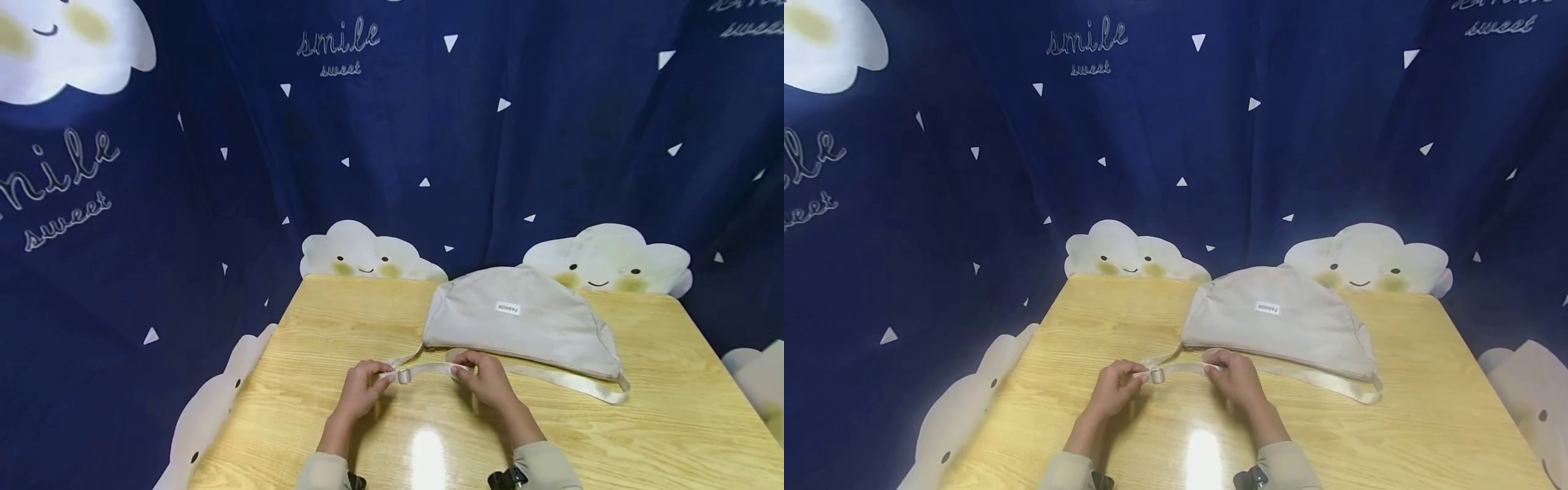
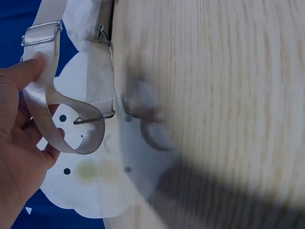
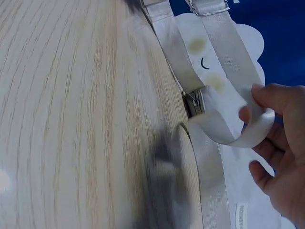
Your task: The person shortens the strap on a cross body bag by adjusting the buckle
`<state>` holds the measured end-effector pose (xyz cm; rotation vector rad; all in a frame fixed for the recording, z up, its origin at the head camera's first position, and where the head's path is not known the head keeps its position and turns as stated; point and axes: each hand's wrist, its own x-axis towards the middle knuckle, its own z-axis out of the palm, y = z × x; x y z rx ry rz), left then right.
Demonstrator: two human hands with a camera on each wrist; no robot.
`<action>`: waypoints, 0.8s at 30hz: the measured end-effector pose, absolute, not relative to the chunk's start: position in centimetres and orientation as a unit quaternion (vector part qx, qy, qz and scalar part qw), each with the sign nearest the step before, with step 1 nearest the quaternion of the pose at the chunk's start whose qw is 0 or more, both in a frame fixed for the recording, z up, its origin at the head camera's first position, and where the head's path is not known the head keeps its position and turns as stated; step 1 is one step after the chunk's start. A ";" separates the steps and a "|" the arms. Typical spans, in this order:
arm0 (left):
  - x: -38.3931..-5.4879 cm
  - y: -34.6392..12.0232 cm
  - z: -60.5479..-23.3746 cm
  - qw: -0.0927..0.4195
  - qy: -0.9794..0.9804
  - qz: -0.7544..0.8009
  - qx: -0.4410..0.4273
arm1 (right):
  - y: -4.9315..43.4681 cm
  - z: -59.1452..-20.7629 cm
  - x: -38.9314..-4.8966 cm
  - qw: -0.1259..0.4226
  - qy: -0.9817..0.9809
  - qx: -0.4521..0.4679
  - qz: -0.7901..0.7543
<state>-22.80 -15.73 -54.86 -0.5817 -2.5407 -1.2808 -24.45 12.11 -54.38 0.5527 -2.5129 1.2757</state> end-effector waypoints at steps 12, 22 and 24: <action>-22.5 -15.5 -53.5 0.085 -0.873 -0.434 -0.207 | 8.8 -54.0 -23.2 0.067 -0.843 0.259 0.467; -22.3 -15.5 -53.3 0.053 -0.872 -0.452 -0.182 | 7.9 -54.7 -23.3 0.060 -0.846 0.231 0.477; -22.4 -15.4 -53.3 0.052 -0.870 -0.456 -0.181 | 7.9 -54.5 -23.2 0.056 -0.841 0.223 0.489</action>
